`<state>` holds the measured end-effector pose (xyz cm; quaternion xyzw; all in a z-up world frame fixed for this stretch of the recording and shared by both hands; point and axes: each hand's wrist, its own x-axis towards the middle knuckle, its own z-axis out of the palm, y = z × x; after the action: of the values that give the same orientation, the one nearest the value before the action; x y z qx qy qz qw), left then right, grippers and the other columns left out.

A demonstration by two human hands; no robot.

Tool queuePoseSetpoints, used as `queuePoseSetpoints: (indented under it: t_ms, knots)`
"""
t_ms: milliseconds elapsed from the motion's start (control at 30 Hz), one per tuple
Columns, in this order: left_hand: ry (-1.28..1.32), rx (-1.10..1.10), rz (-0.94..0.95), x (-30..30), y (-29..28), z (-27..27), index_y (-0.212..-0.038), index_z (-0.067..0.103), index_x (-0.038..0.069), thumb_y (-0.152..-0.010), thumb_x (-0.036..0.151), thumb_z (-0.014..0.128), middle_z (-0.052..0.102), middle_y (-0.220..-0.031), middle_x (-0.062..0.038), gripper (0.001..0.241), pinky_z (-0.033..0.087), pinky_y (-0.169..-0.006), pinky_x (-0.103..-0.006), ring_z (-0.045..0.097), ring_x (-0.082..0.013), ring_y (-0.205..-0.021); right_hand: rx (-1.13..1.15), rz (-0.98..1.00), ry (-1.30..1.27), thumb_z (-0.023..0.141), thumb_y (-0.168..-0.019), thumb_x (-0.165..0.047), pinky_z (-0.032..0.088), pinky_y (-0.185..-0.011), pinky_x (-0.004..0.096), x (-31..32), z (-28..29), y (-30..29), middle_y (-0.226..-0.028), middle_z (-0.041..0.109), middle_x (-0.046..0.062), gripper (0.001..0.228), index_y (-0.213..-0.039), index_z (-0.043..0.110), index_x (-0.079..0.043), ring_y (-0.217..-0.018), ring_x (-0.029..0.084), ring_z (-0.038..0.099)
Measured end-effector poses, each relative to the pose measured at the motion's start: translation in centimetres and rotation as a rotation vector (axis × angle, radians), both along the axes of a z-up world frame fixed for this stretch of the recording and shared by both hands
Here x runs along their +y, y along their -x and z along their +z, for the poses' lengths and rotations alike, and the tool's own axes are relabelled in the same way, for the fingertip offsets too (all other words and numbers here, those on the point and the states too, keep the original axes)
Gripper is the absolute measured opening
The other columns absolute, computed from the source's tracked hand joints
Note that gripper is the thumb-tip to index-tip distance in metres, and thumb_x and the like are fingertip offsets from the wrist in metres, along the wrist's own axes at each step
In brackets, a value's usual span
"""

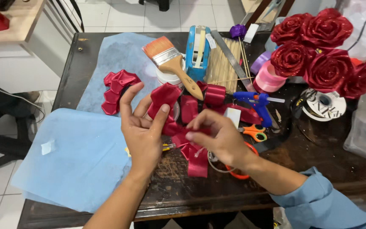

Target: The person folds a red ribbon into a rose shape and secures it with a hot glue gun. They then attach a wooden stick to the base of the ribbon rose using glue.

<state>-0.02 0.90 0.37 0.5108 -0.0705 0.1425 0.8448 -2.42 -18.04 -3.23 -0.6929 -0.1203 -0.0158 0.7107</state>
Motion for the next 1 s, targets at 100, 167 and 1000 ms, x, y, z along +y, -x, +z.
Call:
queuePoseSetpoints:
  t_ms: [100, 167, 1000]
  knots:
    - [-0.086, 0.014, 0.077, -0.4, -0.5, -1.4, -0.152, 0.049, 0.006, -0.096, -0.001, 0.081, 0.081, -0.124, -0.019, 0.064, 0.070, -0.092, -0.0337, 0.080, -0.0233, -0.111, -0.078, -0.201, 0.139, 0.084, -0.095, -0.022, 0.061, -0.096, 0.042, 0.5, 2.9, 0.7, -0.110, 0.085, 0.014, 0.023, -0.098, 0.066, -0.009, -0.105, 0.020, 0.077]
    - [-0.126, 0.021, 0.061, -0.7, -0.4, -1.4, -0.146, 0.054, 0.003, -0.095, -0.002, 0.082, 0.083, -0.121, -0.021, 0.058, 0.069, -0.088, -0.0315, 0.080, -0.0210, -0.106, -0.077, -0.238, -0.020, 0.080, -0.096, -0.012, 0.060, -0.067, 0.037, -0.6, 1.0, 0.0, -0.109, 0.080, 0.019, 0.022, -0.104, 0.061, -0.005, -0.082, 0.021, 0.075]
    - [-0.551, -0.146, 0.184, -1.7, 0.2, -1.0, -0.096, 0.077, 0.002, -0.091, 0.003, 0.090, 0.083, -0.088, -0.017, 0.015, 0.064, -0.055, -0.0343, 0.073, -0.0179, -0.057, -0.508, -0.590, 0.256, 0.081, -0.102, 0.001, 0.066, -0.066, 0.033, -1.0, 1.4, -0.8, -0.098, 0.073, 0.016, 0.010, -0.112, 0.081, 0.004, -0.078, 0.024, 0.074]
